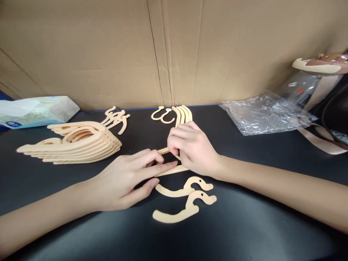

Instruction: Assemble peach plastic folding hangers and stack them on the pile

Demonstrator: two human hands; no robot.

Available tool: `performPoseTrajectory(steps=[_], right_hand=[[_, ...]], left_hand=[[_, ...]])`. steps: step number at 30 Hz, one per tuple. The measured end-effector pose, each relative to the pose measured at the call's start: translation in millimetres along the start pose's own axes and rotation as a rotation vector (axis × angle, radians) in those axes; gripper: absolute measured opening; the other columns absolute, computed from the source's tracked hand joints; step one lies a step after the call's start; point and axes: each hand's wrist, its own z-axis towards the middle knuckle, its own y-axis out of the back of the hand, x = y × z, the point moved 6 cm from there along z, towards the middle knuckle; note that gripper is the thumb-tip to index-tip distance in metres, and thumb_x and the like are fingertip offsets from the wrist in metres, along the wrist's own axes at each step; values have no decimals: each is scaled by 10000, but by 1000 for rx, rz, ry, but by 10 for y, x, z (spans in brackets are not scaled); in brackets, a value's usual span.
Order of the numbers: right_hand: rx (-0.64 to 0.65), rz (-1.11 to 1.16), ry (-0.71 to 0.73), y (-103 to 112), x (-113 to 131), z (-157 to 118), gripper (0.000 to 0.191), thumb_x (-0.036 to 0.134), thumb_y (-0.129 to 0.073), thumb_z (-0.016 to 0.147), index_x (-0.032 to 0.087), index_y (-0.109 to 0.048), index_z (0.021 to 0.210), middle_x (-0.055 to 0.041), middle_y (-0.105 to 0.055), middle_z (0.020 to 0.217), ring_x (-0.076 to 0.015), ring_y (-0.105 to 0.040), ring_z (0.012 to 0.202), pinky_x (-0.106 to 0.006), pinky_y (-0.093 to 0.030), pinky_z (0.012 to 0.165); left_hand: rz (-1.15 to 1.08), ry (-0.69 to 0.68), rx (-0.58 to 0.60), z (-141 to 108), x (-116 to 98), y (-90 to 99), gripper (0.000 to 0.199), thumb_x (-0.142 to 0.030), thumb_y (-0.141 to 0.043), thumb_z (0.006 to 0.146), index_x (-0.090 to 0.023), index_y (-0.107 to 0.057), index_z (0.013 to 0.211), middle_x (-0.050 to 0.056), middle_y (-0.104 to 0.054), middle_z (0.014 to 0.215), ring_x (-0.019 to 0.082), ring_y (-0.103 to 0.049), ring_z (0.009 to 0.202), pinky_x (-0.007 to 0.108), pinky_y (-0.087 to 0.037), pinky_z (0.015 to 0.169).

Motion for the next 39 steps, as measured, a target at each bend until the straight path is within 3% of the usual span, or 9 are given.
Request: performPoseTrajectory(steps=[4, 8, 11, 14, 25, 35, 39], right_hand=[[-6, 1, 15, 9, 19, -3, 283, -81, -327, 686, 190, -400, 647, 12, -547, 661, -130, -494, 657, -330, -349, 718], [7, -1, 8, -3, 11, -5, 284, -80, -318, 680, 190, -396, 642, 13, -536, 652, -128, -471, 645, -326, -339, 706], [21, -2, 7, -16, 7, -4, 282, -81, -318, 662, 189, -398, 643, 12, -536, 654, -129, -466, 647, -325, -334, 707], [31, 7, 4, -23, 4, -2, 278, -78, -323, 654, 188, -400, 643, 13, -530, 650, -129, -464, 646, -323, -331, 706], [45, 1, -2, -28, -1, -6, 270, -63, -331, 671, 199, -393, 640, 19, -513, 634, -134, -452, 633, -323, -336, 713], [39, 6, 13, -30, 2, -4, 268, -64, -335, 678, 195, -393, 642, 13, -512, 631, -133, -453, 633, -323, -334, 713], [45, 1, 1, -29, -7, -8, 270, -62, -334, 680, 195, -403, 642, 16, -511, 631, -132, -455, 636, -321, -334, 716]], left_hand=[[5, -15, -97, -7, -30, 66, 419, -277, -495, 927, -153, -520, 1327, 76, -580, 1105, 166, -572, 890, 249, -490, 626], [72, -182, -247, -47, -174, 147, 303, -331, -595, 883, -142, -648, 1114, 50, -605, 934, 157, -545, 749, 254, -430, 559], [127, -249, -226, -58, -232, 135, 201, -335, -614, 887, -156, -690, 940, 24, -595, 793, 150, -489, 648, 269, -350, 498], [126, -248, -201, -50, -227, 131, 152, -297, -629, 892, -162, -690, 859, 21, -592, 773, 141, -473, 634, 266, -347, 520], [45, -154, -158, -14, -126, 81, 136, -272, -598, 924, -181, -673, 855, 12, -586, 773, 136, -501, 690, 251, -378, 555], [216, -243, -167, -23, -226, 88, 159, -218, -546, 950, -169, -648, 839, 0, -581, 701, 134, -467, 626, 264, -357, 532], [264, -256, -248, -37, -254, 119, 152, -171, -561, 915, -161, -643, 787, -6, -560, 665, 132, -443, 598, 262, -351, 515]])
